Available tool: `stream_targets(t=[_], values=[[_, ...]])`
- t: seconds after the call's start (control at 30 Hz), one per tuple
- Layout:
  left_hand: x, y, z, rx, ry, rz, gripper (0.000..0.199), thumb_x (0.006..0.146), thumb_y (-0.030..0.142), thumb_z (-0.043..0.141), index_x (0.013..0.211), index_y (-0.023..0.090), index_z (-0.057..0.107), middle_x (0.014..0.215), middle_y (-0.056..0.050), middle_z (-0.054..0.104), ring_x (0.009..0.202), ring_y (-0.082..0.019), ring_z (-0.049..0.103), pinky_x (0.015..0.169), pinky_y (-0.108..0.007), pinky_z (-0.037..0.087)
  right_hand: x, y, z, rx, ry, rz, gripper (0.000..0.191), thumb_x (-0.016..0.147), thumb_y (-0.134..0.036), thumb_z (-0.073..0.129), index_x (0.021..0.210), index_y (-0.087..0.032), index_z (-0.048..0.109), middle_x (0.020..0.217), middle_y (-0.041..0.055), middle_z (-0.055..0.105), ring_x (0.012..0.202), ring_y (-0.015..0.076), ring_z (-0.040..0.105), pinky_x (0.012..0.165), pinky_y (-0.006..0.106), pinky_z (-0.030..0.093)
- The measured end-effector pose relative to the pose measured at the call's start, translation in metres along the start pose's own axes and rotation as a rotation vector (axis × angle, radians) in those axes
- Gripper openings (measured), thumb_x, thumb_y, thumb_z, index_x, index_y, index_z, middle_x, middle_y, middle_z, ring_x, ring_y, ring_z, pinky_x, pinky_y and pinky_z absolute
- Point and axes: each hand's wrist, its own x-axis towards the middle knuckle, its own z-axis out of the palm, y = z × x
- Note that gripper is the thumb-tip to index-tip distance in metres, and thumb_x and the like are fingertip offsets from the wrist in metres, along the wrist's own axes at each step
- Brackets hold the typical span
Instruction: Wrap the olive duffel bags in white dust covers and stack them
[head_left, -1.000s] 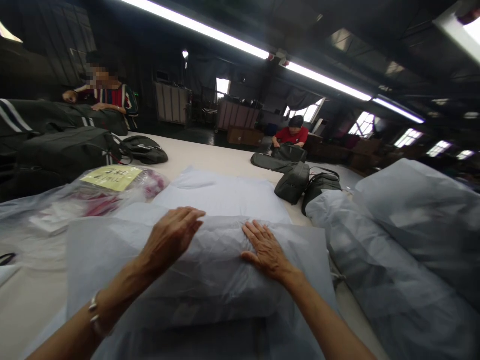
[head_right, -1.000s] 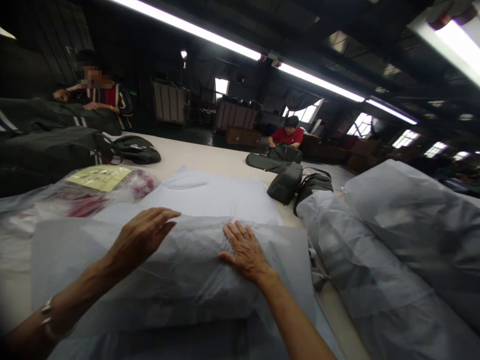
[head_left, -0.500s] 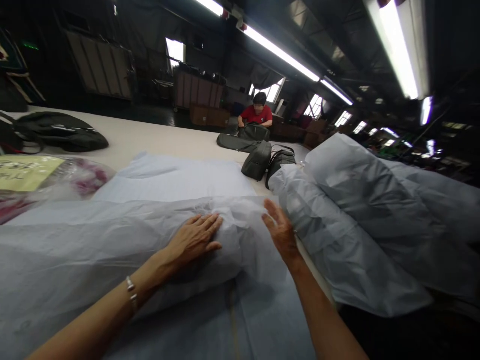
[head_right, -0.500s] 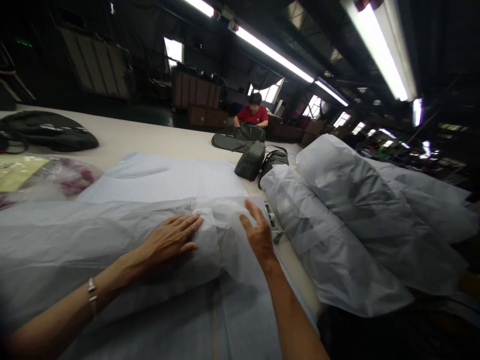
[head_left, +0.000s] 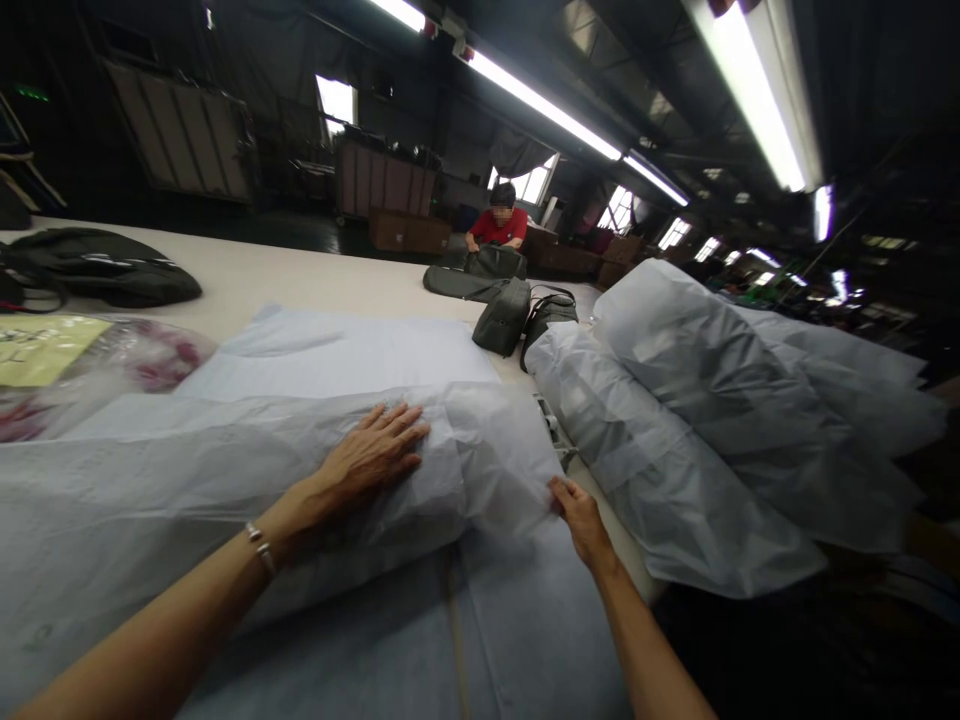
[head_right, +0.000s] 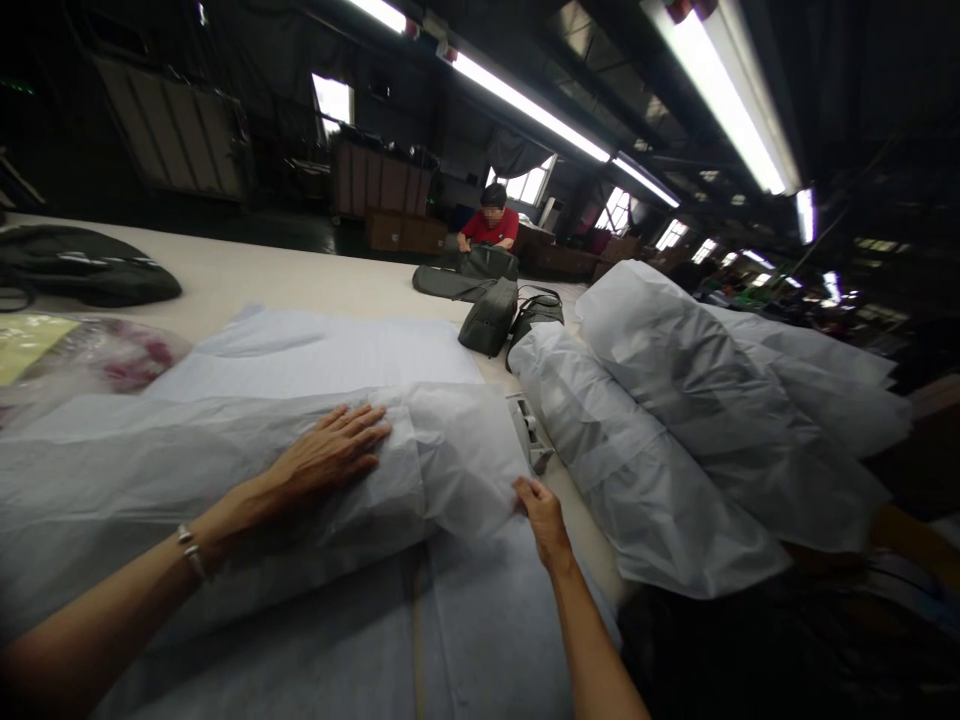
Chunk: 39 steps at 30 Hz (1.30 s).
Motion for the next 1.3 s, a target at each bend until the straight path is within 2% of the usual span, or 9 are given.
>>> stream_targets(t=[0.23, 0.43, 0.5, 0.57, 0.67, 0.77, 0.93, 1.13, 1.3], values=[[0.000, -0.003, 0.007, -0.012, 0.028, -0.032, 0.052, 0.098, 0.043, 0.045, 0.144, 0.020, 0.042, 0.150, -0.011, 0.043, 0.139, -0.029, 0.038, 0.117, -0.048, 0.021, 0.046, -0.018, -0.001, -0.102, 0.176, -0.080, 0.055, 0.061, -0.073, 0.063, 0.060, -0.018, 0.059, 0.049, -0.0019, 0.051, 0.050, 0.0147, 0.049, 0.052, 0.029, 0.043], [-0.001, 0.000, 0.008, -0.034, 0.018, -0.039, 0.054, 0.097, 0.042, 0.049, 0.145, 0.020, 0.040, 0.151, -0.012, 0.042, 0.140, -0.028, 0.036, 0.117, -0.048, 0.021, 0.025, -0.051, 0.015, -0.243, 0.472, -0.333, 0.058, 0.081, -0.064, 0.049, 0.107, -0.014, 0.063, 0.108, 0.0177, 0.067, 0.101, 0.0303, 0.061, 0.091, 0.046, 0.047], [-0.002, 0.001, 0.008, -0.047, 0.022, -0.050, 0.055, 0.096, 0.042, 0.049, 0.145, 0.020, 0.039, 0.151, -0.012, 0.042, 0.141, -0.028, 0.035, 0.117, -0.049, 0.020, 0.003, -0.066, 0.036, -0.384, 0.348, -0.626, 0.046, 0.092, -0.050, 0.043, 0.118, -0.017, 0.060, 0.119, 0.0165, 0.065, 0.113, 0.0292, 0.058, 0.101, 0.047, 0.043], [-0.003, 0.002, 0.006, -0.058, 0.031, -0.058, 0.056, 0.096, 0.043, 0.049, 0.146, 0.020, 0.037, 0.152, -0.012, 0.041, 0.141, -0.027, 0.035, 0.117, -0.049, 0.020, -0.015, -0.077, 0.065, -0.598, 0.071, -0.930, 0.043, 0.096, -0.041, 0.042, 0.132, -0.020, 0.053, 0.134, 0.0135, 0.059, 0.129, 0.0284, 0.050, 0.110, 0.050, 0.036], [-0.005, 0.004, 0.002, -0.080, 0.034, -0.038, 0.058, 0.096, 0.044, 0.050, 0.147, 0.020, 0.036, 0.152, -0.012, 0.040, 0.141, -0.027, 0.035, 0.117, -0.049, 0.021, -0.019, -0.087, 0.108, -0.860, -0.197, -1.129, 0.057, 0.096, -0.044, 0.045, 0.147, -0.021, 0.037, 0.152, 0.0095, 0.042, 0.144, 0.0289, 0.029, 0.119, 0.054, 0.022], [-0.005, 0.006, -0.004, -0.081, 0.002, -0.052, 0.059, 0.095, 0.042, 0.051, 0.146, 0.018, 0.036, 0.152, -0.014, 0.040, 0.141, -0.029, 0.035, 0.117, -0.051, 0.022, 0.002, -0.092, 0.133, -0.974, -0.246, -1.080, 0.061, 0.096, -0.052, 0.039, 0.149, -0.021, 0.034, 0.154, 0.0086, 0.038, 0.145, 0.0284, 0.027, 0.120, 0.054, 0.021], [-0.005, 0.005, -0.005, -0.071, -0.014, -0.051, 0.062, 0.096, 0.045, 0.049, 0.149, 0.018, 0.031, 0.154, -0.014, 0.037, 0.143, -0.027, 0.032, 0.118, -0.047, 0.021, 0.042, -0.100, 0.135, -1.030, -0.363, -0.911, 0.069, 0.094, -0.064, 0.033, 0.147, -0.021, 0.037, 0.154, 0.0094, 0.038, 0.143, 0.0288, 0.032, 0.117, 0.055, 0.027], [-0.006, -0.003, 0.005, -0.091, -0.016, -0.074, 0.063, 0.098, 0.051, 0.043, 0.151, 0.020, 0.030, 0.155, -0.013, 0.035, 0.143, -0.026, 0.032, 0.119, -0.047, 0.019, 0.088, -0.100, 0.135, -0.721, -0.475, -0.512, 0.068, 0.094, -0.064, 0.033, 0.142, -0.019, 0.047, 0.149, 0.0092, 0.045, 0.139, 0.0236, 0.039, 0.116, 0.039, 0.030], [-0.007, -0.015, 0.019, -0.073, 0.040, -0.045, 0.066, 0.097, 0.057, 0.041, 0.152, 0.023, 0.029, 0.154, -0.010, 0.037, 0.141, -0.026, 0.037, 0.120, -0.046, 0.018, 0.147, -0.075, 0.069, -0.585, -0.257, -0.261, 0.067, 0.093, -0.063, 0.022, 0.116, -0.018, 0.066, 0.120, 0.0099, 0.069, 0.113, 0.0224, 0.062, 0.099, 0.033, 0.045]])
